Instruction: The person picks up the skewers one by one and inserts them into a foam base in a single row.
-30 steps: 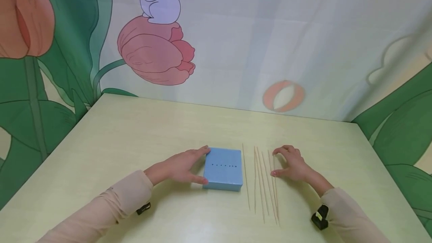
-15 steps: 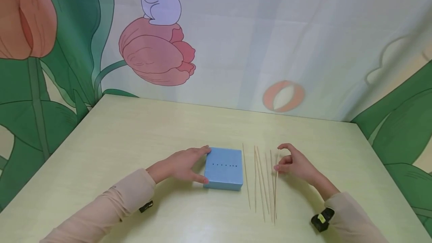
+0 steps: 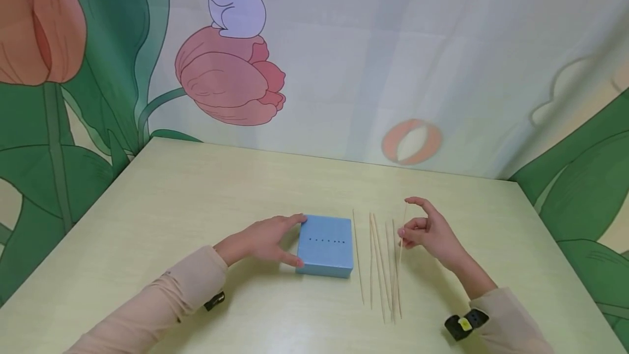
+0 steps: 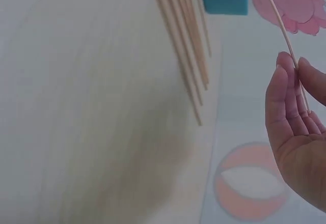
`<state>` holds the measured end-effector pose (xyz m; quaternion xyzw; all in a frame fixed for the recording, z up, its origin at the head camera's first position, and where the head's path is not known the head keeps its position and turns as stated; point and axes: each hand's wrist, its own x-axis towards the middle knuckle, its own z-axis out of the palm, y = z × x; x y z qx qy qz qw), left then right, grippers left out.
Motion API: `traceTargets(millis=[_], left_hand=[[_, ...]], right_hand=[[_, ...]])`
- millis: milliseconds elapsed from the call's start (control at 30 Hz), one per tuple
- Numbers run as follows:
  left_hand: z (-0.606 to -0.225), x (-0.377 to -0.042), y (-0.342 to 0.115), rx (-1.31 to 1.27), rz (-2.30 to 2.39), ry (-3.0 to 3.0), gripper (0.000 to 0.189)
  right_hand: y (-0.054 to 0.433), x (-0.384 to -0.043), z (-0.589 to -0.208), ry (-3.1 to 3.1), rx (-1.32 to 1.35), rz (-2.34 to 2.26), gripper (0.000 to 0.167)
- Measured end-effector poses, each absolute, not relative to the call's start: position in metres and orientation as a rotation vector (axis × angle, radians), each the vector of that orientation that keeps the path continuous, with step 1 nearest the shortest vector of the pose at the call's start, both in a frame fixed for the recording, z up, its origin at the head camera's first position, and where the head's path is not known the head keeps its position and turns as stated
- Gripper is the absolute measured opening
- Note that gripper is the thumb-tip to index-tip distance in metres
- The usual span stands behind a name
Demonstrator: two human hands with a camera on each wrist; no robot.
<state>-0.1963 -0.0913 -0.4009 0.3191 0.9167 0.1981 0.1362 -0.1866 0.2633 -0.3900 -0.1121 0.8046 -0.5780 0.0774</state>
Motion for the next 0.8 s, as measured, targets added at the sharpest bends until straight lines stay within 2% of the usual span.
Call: traceTargets(millis=[400, 467, 667, 800], left_hand=[[-0.400, -0.197, -0.090, 0.893, 0.616, 2.635, 0.090], [-0.400, -0.198, -0.090, 0.893, 0.615, 2.634, 0.091], [-0.398, -0.198, -0.089, 0.900, 0.629, 2.636, 0.091], [-0.398, -0.196, -0.089, 0.897, 0.637, 2.629, 0.090]], right_hand=[[0.243, -0.180, -0.366, 2.473, -0.470, -1.916, 0.064], [0.240, -0.180, -0.363, 2.489, -0.483, -1.928, 0.057], [0.230, -0.177, -0.350, 2.519, -0.589, -2.025, 0.024], [0.222, -0.175, -0.341, 2.476, -0.705, -2.123, 0.017]])
